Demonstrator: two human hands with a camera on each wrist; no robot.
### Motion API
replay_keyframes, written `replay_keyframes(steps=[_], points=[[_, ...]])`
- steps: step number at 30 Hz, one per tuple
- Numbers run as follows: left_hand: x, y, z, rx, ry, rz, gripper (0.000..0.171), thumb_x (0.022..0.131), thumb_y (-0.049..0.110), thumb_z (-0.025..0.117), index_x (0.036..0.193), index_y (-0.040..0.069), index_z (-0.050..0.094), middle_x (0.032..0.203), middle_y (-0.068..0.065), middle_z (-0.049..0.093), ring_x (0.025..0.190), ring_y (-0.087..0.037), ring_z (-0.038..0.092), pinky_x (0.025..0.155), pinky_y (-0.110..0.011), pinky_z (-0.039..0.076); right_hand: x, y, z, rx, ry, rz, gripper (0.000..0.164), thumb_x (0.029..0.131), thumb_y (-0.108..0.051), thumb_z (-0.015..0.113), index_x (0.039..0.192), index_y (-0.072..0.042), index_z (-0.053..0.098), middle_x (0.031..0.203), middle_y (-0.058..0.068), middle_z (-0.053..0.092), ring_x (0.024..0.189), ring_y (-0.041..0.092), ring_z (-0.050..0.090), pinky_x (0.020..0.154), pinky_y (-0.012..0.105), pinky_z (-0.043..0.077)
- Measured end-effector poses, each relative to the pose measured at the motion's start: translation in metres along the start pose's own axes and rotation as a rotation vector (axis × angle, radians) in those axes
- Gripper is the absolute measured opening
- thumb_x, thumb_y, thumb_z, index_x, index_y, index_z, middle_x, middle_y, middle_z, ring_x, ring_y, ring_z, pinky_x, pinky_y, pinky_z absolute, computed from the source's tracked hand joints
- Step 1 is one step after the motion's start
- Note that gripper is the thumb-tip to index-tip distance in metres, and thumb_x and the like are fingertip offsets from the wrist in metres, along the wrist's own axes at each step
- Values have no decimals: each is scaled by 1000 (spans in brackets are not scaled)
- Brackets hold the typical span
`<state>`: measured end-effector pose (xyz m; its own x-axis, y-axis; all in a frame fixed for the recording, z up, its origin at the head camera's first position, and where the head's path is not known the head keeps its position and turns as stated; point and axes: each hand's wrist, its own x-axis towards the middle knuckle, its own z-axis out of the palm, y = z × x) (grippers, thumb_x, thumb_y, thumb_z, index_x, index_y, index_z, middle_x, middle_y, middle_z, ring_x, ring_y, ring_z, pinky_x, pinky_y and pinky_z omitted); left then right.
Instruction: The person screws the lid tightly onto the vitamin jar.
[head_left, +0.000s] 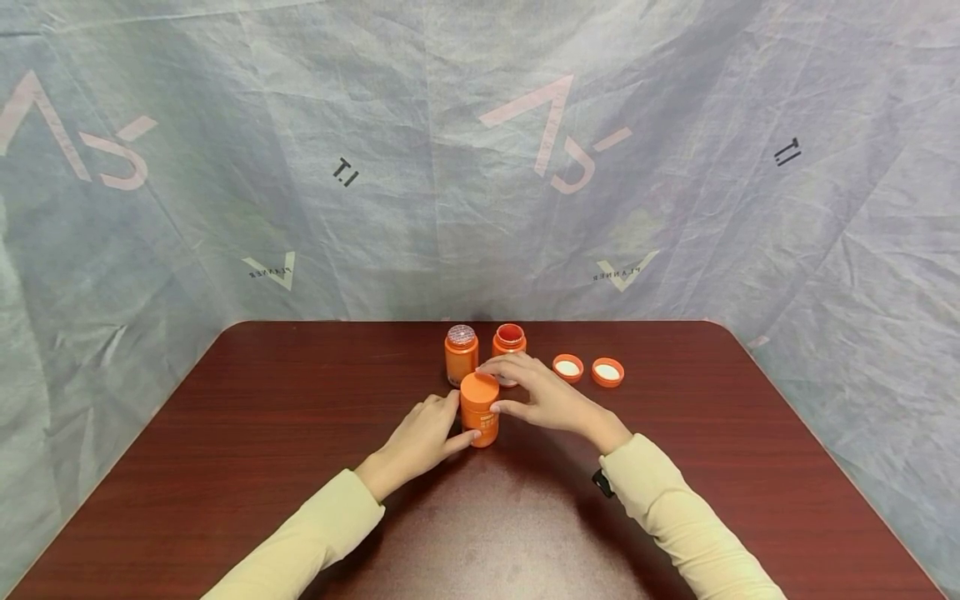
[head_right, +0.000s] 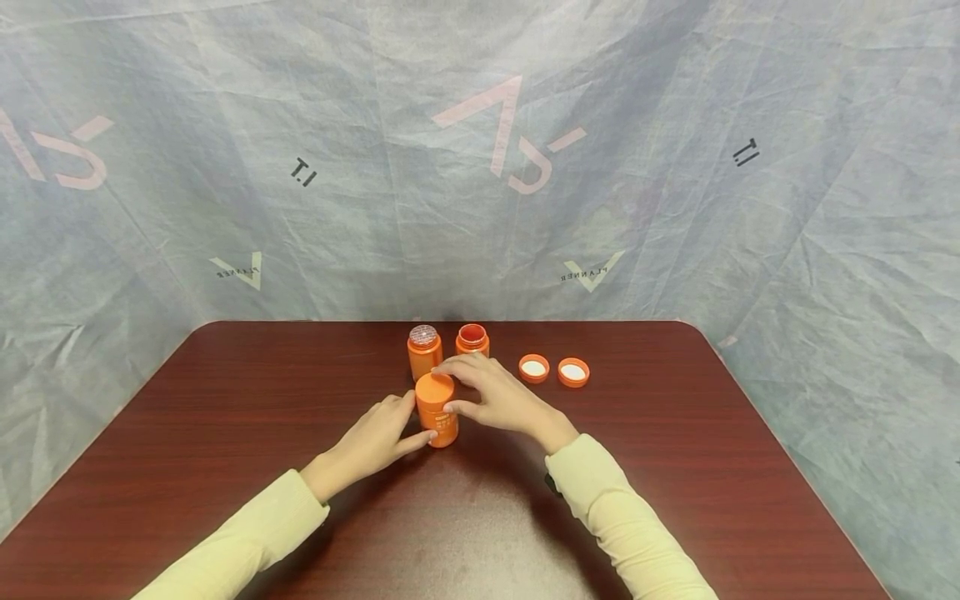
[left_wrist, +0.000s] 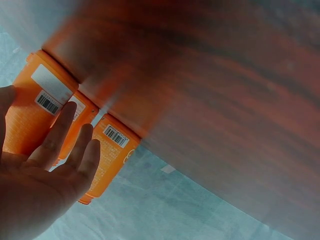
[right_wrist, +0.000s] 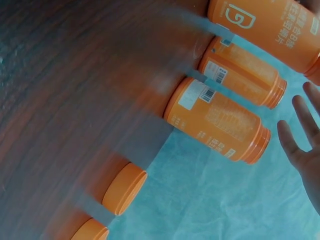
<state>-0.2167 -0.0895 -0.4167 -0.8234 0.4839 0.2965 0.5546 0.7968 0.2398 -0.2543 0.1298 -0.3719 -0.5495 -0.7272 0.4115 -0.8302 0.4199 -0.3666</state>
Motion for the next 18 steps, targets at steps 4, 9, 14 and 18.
replay_keyframes(steps=[4, 9, 14, 18], points=[[0, 0, 0, 0, -2, 0, 53, 85, 46, 59, 116, 4, 48, 90, -6, 64, 85, -23, 59, 78, -39, 47, 0, 0, -1, 32, -34, -22, 50, 83, -20, 66, 130, -14, 50, 131, 0, 51, 124, 17, 42, 98, 47, 33], [0, 0, 0, 16, 3, 1, 52, 85, 46, 59, 115, 4, 48, 87, -5, 63, 84, -23, 59, 77, -40, 47, -1, -1, -2, 30, -49, -21, 46, 86, -16, 63, 130, -16, 50, 133, -1, 51, 126, 18, 41, 100, 48, 31], [0, 0, 1, 21, 7, 0, 52, 84, 46, 59, 115, 5, 49, 85, -4, 63, 84, -22, 59, 76, -39, 47, -1, 1, -1, 18, -22, -9, 41, 84, -19, 65, 124, -17, 56, 127, -3, 55, 122, 15, 43, 96, 46, 35], [0, 0, 1, 24, 5, -4, 52, 84, 46, 59, 114, 5, 49, 81, -2, 60, 83, -21, 58, 75, -39, 46, 0, 1, 1, -7, 20, 2, 37, 81, -23, 69, 116, -16, 58, 116, -4, 56, 107, 12, 51, 88, 38, 38]])
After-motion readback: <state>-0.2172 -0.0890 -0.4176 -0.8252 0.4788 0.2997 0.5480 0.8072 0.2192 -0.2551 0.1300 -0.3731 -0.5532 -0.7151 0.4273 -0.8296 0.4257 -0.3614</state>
